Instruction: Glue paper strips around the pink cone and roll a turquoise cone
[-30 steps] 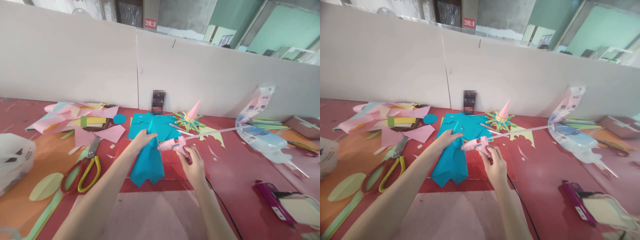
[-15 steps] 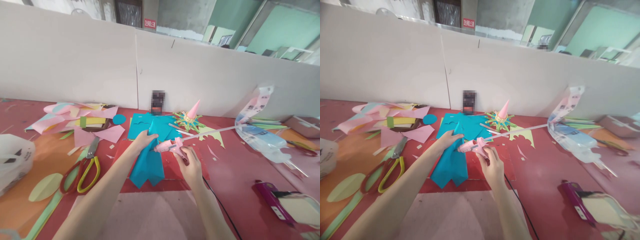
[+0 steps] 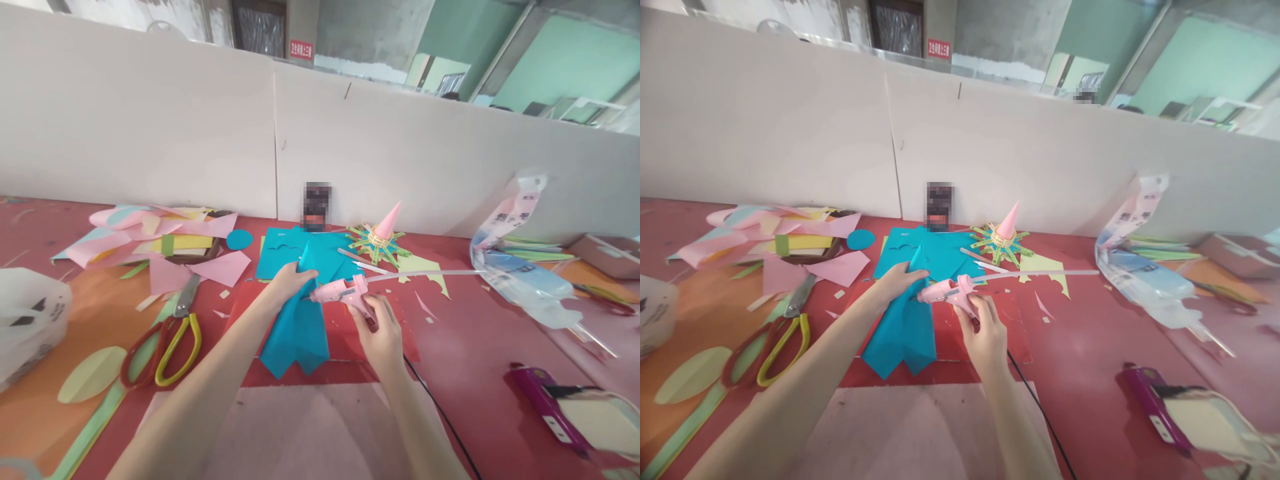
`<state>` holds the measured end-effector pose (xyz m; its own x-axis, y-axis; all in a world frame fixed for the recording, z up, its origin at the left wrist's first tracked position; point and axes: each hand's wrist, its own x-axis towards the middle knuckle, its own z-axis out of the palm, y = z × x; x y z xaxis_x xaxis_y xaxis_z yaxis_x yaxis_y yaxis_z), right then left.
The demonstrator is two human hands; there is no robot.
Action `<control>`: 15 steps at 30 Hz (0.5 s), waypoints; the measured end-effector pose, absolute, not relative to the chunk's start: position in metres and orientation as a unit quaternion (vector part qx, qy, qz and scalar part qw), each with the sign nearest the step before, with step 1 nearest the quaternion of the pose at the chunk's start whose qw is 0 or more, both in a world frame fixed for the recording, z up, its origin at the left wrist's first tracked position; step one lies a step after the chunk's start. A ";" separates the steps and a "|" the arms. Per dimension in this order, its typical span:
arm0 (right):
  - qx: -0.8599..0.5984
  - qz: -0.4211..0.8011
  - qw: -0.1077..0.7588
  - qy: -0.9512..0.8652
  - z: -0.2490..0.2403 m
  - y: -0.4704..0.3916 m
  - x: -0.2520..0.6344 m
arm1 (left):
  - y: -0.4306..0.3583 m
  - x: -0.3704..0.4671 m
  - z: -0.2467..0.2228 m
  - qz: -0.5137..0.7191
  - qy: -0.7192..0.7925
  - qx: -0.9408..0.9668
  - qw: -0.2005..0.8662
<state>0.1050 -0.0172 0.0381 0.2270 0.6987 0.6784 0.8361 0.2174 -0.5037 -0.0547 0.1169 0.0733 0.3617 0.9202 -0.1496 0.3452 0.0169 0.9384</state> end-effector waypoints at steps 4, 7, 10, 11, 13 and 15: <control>-0.619 -0.081 0.478 -0.619 0.038 -0.018 0.106 | 0.117 -0.054 0.073 0.271 0.499 0.642 0.514; -0.621 -0.093 0.486 -0.609 0.039 -0.017 0.107 | 0.116 -0.053 0.071 0.277 0.493 0.639 0.522; -0.619 -0.089 0.487 -0.609 0.039 -0.017 0.108 | 0.116 -0.053 0.069 0.281 0.484 0.650 0.515; -0.619 -0.087 0.485 -0.611 0.040 -0.018 0.109 | 0.116 -0.053 0.069 0.281 0.484 0.652 0.512; -0.619 -0.085 0.482 -0.615 0.040 -0.018 0.109 | 0.117 -0.054 0.069 0.283 0.484 0.648 0.516; -0.618 -0.082 0.482 -0.616 0.040 -0.018 0.109 | 0.117 -0.055 0.070 0.283 0.483 0.638 0.529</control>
